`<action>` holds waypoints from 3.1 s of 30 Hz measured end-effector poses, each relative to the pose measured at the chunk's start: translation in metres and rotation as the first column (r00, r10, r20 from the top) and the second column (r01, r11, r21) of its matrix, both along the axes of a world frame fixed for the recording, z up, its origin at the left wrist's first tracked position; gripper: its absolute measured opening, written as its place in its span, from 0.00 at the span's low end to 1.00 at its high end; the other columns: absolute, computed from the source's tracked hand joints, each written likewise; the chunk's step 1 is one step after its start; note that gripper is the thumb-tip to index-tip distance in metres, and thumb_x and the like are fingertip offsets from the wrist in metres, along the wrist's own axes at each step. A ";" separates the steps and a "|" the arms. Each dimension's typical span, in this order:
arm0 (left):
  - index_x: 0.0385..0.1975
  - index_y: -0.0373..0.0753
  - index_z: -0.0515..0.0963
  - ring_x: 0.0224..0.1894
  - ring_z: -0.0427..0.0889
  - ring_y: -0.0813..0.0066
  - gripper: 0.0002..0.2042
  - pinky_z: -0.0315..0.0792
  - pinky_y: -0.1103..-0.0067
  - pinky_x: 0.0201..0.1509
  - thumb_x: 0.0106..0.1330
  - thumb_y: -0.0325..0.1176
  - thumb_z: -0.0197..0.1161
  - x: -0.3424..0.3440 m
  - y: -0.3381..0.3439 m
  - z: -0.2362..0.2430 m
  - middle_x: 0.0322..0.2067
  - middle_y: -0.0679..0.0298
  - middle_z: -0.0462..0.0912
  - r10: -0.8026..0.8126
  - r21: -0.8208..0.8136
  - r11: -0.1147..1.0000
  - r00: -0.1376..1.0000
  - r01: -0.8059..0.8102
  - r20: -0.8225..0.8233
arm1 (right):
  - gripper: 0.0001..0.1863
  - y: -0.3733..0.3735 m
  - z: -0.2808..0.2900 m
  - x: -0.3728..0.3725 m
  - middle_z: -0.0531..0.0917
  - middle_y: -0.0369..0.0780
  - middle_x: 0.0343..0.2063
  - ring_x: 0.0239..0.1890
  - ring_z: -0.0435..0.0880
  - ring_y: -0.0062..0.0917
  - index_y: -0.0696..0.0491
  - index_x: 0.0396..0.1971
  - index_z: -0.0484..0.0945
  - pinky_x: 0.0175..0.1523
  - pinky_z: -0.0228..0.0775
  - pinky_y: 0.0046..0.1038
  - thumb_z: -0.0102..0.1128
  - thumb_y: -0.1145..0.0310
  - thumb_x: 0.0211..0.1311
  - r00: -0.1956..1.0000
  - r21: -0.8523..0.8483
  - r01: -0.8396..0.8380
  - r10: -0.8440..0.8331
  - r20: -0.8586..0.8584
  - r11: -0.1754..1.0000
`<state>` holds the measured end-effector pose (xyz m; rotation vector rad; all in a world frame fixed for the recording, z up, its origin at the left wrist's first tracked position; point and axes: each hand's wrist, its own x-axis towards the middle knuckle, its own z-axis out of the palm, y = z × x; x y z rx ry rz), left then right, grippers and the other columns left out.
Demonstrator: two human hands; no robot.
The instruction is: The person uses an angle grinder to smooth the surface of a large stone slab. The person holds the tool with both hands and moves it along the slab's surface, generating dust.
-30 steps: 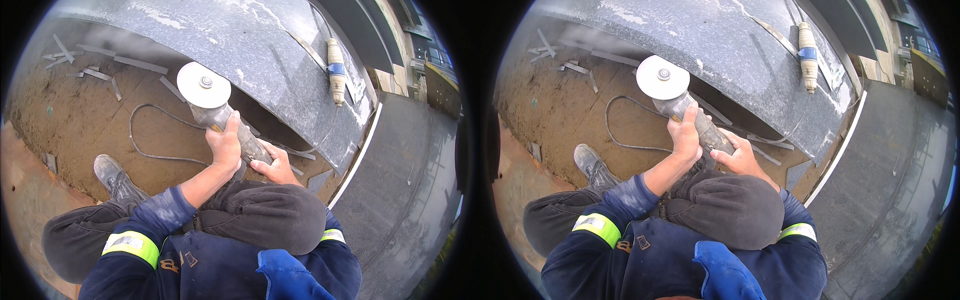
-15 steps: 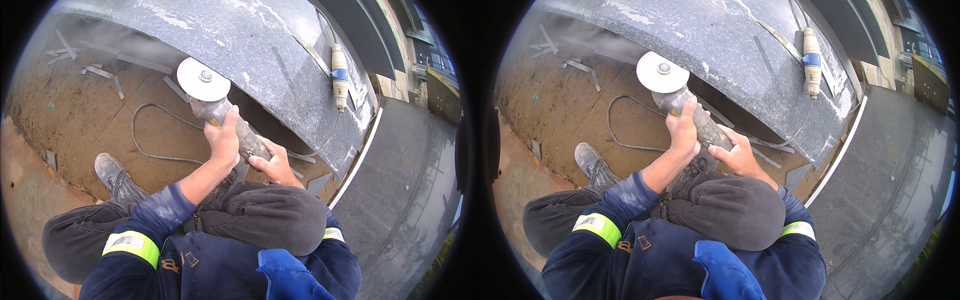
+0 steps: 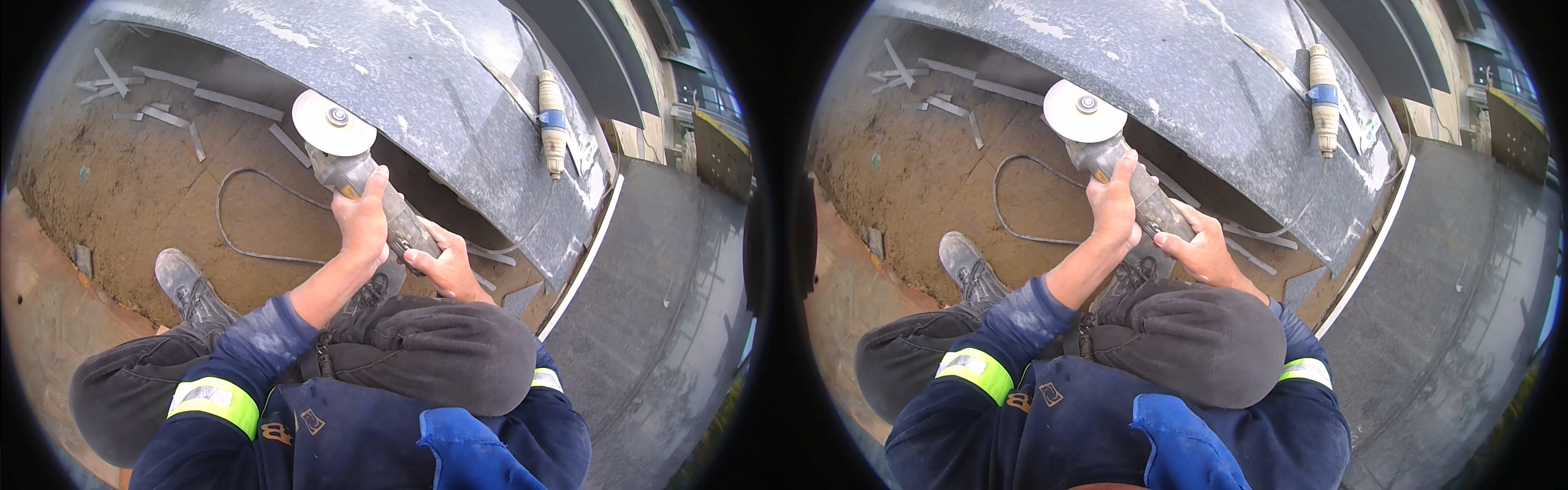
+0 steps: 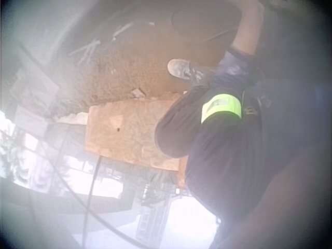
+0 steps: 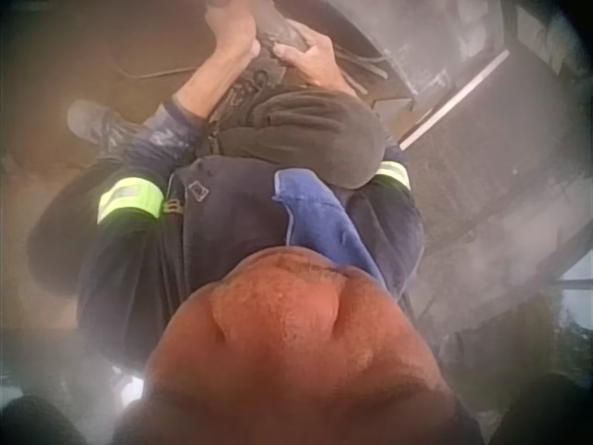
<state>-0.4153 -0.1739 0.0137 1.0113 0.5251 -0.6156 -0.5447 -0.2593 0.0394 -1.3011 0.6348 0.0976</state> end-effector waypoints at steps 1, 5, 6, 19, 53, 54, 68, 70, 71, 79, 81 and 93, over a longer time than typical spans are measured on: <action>0.47 0.34 0.72 0.28 0.82 0.71 0.15 0.80 0.73 0.33 0.67 0.31 0.67 -0.003 0.000 -0.001 0.32 0.62 0.79 -0.014 0.010 1.000 1.000 0.013 0.003 | 0.30 0.001 0.001 -0.003 0.84 0.35 0.38 0.36 0.78 0.14 0.61 0.63 0.73 0.41 0.72 0.20 0.70 0.69 0.61 1.000 -0.013 0.003 -0.003 -0.013 1.000; 0.45 0.36 0.73 0.30 0.83 0.69 0.13 0.81 0.72 0.35 0.68 0.33 0.67 -0.019 0.001 -0.009 0.34 0.61 0.79 -0.019 0.032 0.999 0.999 0.018 0.037 | 0.32 0.000 0.003 -0.015 0.83 0.35 0.41 0.38 0.78 0.16 0.61 0.63 0.74 0.43 0.72 0.21 0.71 0.69 0.58 0.999 -0.038 0.009 -0.011 -0.033 0.999; 0.45 0.36 0.73 0.30 0.83 0.69 0.13 0.81 0.72 0.35 0.68 0.33 0.67 -0.023 -0.001 -0.008 0.33 0.61 0.79 -0.011 0.028 1.000 0.999 0.010 0.048 | 0.32 -0.001 0.003 -0.019 0.83 0.35 0.42 0.39 0.79 0.16 0.60 0.62 0.74 0.44 0.72 0.22 0.71 0.68 0.57 0.999 -0.042 0.013 -0.014 -0.034 0.999; 0.45 0.36 0.72 0.32 0.84 0.67 0.14 0.81 0.71 0.37 0.68 0.34 0.67 -0.066 -0.003 -0.007 0.35 0.60 0.80 -0.060 0.024 0.998 0.997 0.059 0.052 | 0.34 -0.005 -0.003 -0.063 0.83 0.37 0.45 0.41 0.78 0.17 0.60 0.62 0.75 0.48 0.72 0.24 0.72 0.67 0.54 1.000 -0.141 0.018 -0.017 0.013 0.990; 0.44 0.37 0.73 0.30 0.83 0.70 0.12 0.81 0.72 0.36 0.69 0.32 0.66 -0.044 -0.004 -0.012 0.33 0.62 0.79 0.006 0.000 1.000 0.997 -0.006 0.080 | 0.32 -0.010 0.001 -0.036 0.84 0.41 0.49 0.49 0.80 0.21 0.61 0.62 0.75 0.56 0.71 0.26 0.70 0.68 0.57 0.997 -0.080 -0.036 0.031 -0.065 0.996; 0.44 0.37 0.73 0.30 0.83 0.70 0.12 0.81 0.72 0.36 0.69 0.33 0.66 -0.042 -0.003 -0.013 0.33 0.62 0.79 0.003 0.003 1.000 0.997 -0.003 0.076 | 0.32 -0.010 0.001 -0.033 0.84 0.41 0.49 0.50 0.80 0.21 0.61 0.62 0.74 0.57 0.70 0.26 0.70 0.68 0.57 0.998 -0.085 -0.041 0.036 -0.060 0.996; 0.46 0.37 0.72 0.30 0.83 0.70 0.13 0.81 0.72 0.35 0.69 0.34 0.67 -0.024 -0.003 -0.012 0.34 0.62 0.79 0.016 0.012 1.000 0.998 -0.016 0.064 | 0.32 -0.008 -0.004 -0.019 0.84 0.41 0.50 0.52 0.80 0.21 0.62 0.62 0.73 0.59 0.70 0.26 0.70 0.69 0.57 0.999 -0.018 -0.003 0.002 -0.041 1.000; 0.46 0.38 0.73 0.30 0.83 0.71 0.13 0.81 0.72 0.35 0.68 0.34 0.67 -0.022 -0.004 -0.011 0.34 0.62 0.79 0.013 -0.003 1.000 0.998 -0.013 0.064 | 0.33 -0.006 -0.003 -0.014 0.83 0.37 0.44 0.41 0.78 0.16 0.62 0.63 0.73 0.47 0.70 0.22 0.70 0.69 0.57 1.000 -0.027 0.006 -0.006 -0.002 1.000; 0.46 0.38 0.73 0.30 0.83 0.71 0.13 0.81 0.72 0.35 0.68 0.34 0.67 -0.020 -0.003 -0.011 0.34 0.62 0.79 0.008 -0.001 1.000 0.998 -0.008 0.063 | 0.33 -0.005 -0.004 -0.012 0.83 0.35 0.41 0.36 0.77 0.14 0.62 0.63 0.73 0.41 0.70 0.20 0.70 0.69 0.57 1.000 -0.032 0.011 -0.010 0.017 0.999; 0.46 0.38 0.73 0.30 0.82 0.72 0.13 0.81 0.73 0.35 0.69 0.34 0.67 -0.007 -0.002 -0.006 0.34 0.63 0.79 -0.031 0.005 1.000 0.998 0.031 0.054 | 0.32 -0.005 -0.009 -0.007 0.83 0.36 0.45 0.41 0.78 0.15 0.63 0.64 0.72 0.48 0.71 0.21 0.69 0.70 0.60 0.999 -0.048 -0.012 0.014 0.042 0.999; 0.46 0.37 0.73 0.30 0.83 0.71 0.13 0.81 0.72 0.35 0.69 0.34 0.67 -0.006 -0.002 -0.007 0.34 0.63 0.79 -0.029 0.003 1.000 0.998 0.029 0.063 | 0.32 -0.006 -0.008 -0.006 0.83 0.36 0.43 0.39 0.78 0.15 0.63 0.64 0.72 0.46 0.71 0.21 0.69 0.70 0.60 0.999 -0.041 -0.020 0.021 0.034 0.999; 0.46 0.36 0.72 0.31 0.83 0.69 0.13 0.81 0.72 0.36 0.69 0.32 0.66 -0.037 -0.002 -0.012 0.35 0.61 0.79 -0.019 0.004 1.000 0.998 0.018 0.059 | 0.33 -0.009 -0.001 -0.032 0.84 0.40 0.48 0.49 0.80 0.22 0.61 0.62 0.74 0.56 0.71 0.27 0.71 0.67 0.56 0.999 -0.136 -0.038 0.034 -0.028 0.990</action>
